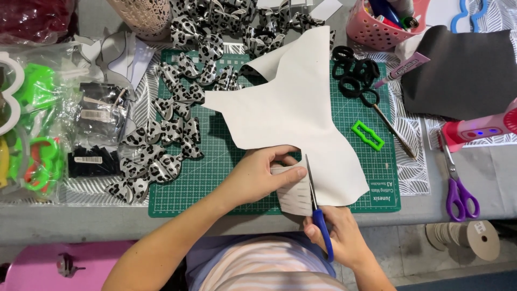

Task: Cutting a white fabric shape and making small parallel slits along marked lines using scissors.

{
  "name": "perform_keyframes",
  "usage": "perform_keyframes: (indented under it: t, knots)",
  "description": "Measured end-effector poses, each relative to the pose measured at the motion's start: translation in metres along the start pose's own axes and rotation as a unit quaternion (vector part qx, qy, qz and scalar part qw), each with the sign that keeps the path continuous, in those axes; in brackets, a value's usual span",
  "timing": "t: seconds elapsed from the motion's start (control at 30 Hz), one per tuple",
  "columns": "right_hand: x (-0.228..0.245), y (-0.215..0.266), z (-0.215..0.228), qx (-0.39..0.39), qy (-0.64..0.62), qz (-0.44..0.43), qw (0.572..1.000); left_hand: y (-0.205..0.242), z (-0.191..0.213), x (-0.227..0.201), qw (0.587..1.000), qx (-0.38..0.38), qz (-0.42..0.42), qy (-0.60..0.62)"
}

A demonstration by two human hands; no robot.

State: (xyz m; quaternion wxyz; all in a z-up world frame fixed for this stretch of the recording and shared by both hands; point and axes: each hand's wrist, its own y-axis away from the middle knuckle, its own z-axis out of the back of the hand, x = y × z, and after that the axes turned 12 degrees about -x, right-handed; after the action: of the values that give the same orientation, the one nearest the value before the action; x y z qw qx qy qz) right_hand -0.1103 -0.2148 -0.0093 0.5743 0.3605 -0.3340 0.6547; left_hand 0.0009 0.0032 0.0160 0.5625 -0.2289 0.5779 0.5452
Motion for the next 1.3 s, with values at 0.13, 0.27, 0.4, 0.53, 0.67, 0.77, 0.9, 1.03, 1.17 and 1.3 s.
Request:
perform_keyframes:
  t: [0.13,0.27,0.4,0.53,0.67,0.77,0.9,1.03,1.17,1.3]
  knots:
    - [-0.007,0.001,0.000,0.006,0.011,-0.014,1.000,0.002,0.001,-0.005,1.000,-0.013,0.004,0.008]
    - [-0.031,0.005,0.001,0.015,0.058,-0.045,0.997,0.003,0.000,-0.009,0.999,0.003,0.050,-0.017]
    - [-0.029,0.002,0.000,0.017,0.059,-0.048,0.997,0.008,0.005,-0.018,0.999,0.016,0.049,-0.019]
    - [-0.032,0.003,-0.002,0.001,0.053,-0.036,0.998,0.009,0.007,-0.019,0.998,0.024,0.055,-0.013]
    - [-0.018,-0.002,-0.004,-0.010,0.043,-0.024,0.999,0.005,0.003,-0.009,0.999,0.010,0.052,0.007]
    - [-0.015,-0.002,-0.006,-0.005,0.020,-0.039,0.999,0.004,-0.018,0.023,0.972,-0.029,-0.021,0.232]
    - [0.018,-0.014,0.004,0.054,-0.036,-0.034,0.997,0.013,-0.042,0.042,0.919,-0.054,0.115,0.373]
    - [0.037,-0.019,0.036,0.198,-0.102,-0.019,0.975,0.012,-0.037,0.047,0.909,-0.078,0.092,0.398]
    - [0.024,-0.034,0.078,0.310,-0.033,0.005,0.950,0.019,-0.013,0.036,0.941,-0.059,0.097,0.318]
    - [0.027,-0.069,0.086,0.383,-0.011,0.003,0.924,0.019,-0.006,0.039,0.955,-0.070,0.063,0.280]
